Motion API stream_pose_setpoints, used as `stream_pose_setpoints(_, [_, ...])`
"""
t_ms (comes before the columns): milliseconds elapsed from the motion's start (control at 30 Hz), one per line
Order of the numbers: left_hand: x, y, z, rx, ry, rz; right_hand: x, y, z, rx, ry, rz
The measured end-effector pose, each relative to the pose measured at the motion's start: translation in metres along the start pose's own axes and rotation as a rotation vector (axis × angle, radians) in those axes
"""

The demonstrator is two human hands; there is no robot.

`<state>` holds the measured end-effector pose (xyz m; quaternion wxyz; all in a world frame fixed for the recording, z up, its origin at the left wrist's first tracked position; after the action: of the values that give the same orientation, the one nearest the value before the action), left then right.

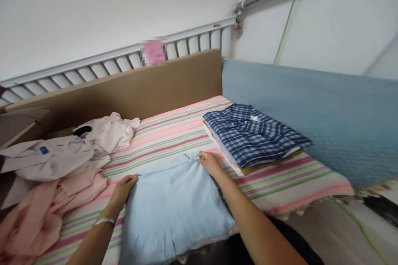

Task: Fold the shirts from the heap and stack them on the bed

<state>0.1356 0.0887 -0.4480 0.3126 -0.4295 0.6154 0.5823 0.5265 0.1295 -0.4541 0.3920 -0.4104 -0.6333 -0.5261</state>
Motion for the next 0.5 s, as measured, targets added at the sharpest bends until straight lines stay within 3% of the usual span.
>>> stream_pose_setpoints(100, [-0.007, 0.0, 0.007, -0.003, 0.008, 0.103, 0.015, 0.007, -0.005, -0.071, 0.049, -0.193])
stream_pose_setpoints(167, [-0.014, -0.001, 0.01, 0.005, 0.008, 0.176, 0.034, 0.008, -0.017, -0.135, 0.169, -0.398])
stream_pose_setpoints(267, [-0.025, -0.01, 0.013, 0.044, -0.009, 0.28, 0.051, -0.012, -0.038, -0.094, 0.349, -0.629])
stream_pose_setpoints(400, [-0.029, -0.024, 0.014, 0.051, -0.04, 0.365, 0.03, -0.052, -0.047, 0.1, 0.243, -0.801])
stream_pose_setpoints(500, [-0.031, -0.023, 0.008, -0.013, -0.054, 0.373, 0.014, -0.058, -0.041, 0.122, 0.195, -0.806])
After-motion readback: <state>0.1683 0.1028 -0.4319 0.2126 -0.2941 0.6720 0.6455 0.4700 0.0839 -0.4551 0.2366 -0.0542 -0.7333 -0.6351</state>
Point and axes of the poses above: each hand's wrist, its own z-axis towards the middle knuckle, its own y-axis out of the back of the hand, x = y × z, the point moved 5 cm from there along z, towards the middle knuckle, and after that the axes turned 9 degrees about x, right-handed, at the moved point
